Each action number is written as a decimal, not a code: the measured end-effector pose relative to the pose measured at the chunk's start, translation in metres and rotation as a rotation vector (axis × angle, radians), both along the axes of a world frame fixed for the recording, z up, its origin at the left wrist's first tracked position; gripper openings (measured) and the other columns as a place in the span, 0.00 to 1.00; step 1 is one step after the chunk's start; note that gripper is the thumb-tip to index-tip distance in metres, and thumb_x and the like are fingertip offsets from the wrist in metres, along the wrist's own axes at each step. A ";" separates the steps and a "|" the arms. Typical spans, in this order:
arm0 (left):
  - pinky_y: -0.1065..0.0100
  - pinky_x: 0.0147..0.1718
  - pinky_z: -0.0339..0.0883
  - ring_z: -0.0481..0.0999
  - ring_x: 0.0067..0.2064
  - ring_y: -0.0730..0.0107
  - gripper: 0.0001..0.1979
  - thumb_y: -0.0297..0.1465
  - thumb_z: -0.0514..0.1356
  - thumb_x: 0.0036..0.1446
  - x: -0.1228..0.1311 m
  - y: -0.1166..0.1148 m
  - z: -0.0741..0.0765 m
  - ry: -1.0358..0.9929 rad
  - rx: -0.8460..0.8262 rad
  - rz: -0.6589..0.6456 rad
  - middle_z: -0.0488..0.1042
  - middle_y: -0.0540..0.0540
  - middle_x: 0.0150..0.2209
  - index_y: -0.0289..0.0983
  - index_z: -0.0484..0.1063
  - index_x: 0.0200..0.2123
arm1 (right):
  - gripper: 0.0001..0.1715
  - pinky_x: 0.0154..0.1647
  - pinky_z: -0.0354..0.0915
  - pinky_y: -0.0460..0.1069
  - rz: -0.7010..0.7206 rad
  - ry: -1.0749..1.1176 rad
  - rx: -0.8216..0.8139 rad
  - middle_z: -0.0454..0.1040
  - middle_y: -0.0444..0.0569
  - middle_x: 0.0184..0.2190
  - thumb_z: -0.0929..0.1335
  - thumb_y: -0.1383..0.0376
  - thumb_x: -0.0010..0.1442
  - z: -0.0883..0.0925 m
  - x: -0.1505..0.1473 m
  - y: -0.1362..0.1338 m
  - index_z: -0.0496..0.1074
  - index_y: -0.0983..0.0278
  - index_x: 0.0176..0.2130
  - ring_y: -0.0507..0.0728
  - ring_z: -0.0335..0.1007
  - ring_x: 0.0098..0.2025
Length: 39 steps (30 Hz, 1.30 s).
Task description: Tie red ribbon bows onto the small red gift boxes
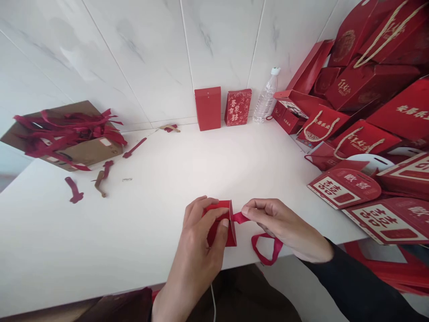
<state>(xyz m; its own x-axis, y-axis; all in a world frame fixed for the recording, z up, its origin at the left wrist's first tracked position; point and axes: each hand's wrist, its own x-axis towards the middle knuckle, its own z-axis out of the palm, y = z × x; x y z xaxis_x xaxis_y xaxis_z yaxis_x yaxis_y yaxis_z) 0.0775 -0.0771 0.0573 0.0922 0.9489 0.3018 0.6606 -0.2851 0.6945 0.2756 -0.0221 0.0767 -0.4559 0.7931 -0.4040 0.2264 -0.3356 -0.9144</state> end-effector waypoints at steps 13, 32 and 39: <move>0.63 0.51 0.68 0.65 0.63 0.62 0.07 0.33 0.57 0.67 -0.008 -0.003 0.020 -0.197 -0.073 0.092 0.73 0.47 0.52 0.44 0.74 0.36 | 0.16 0.42 0.68 0.51 -0.039 -0.172 0.559 0.71 0.49 0.53 0.64 0.53 0.72 0.012 -0.017 -0.007 0.73 0.53 0.54 0.61 0.64 0.56; 0.64 0.40 0.67 0.74 0.38 0.66 0.17 0.45 0.61 0.62 -0.008 -0.028 0.001 -0.541 -0.294 0.505 0.75 0.48 0.36 0.42 0.72 0.49 | 0.09 0.56 0.64 0.55 0.235 -0.308 0.769 0.72 0.49 0.46 0.66 0.65 0.69 0.017 -0.054 0.000 0.72 0.61 0.35 0.59 0.65 0.54; 0.65 0.42 0.69 0.78 0.45 0.63 0.19 0.45 0.63 0.60 -0.009 -0.030 0.003 -0.693 -0.346 0.479 0.79 0.45 0.43 0.40 0.73 0.49 | 0.12 0.56 0.66 0.55 0.324 -0.350 0.699 0.69 0.52 0.52 0.66 0.66 0.69 0.011 -0.061 0.003 0.72 0.62 0.32 0.59 0.62 0.60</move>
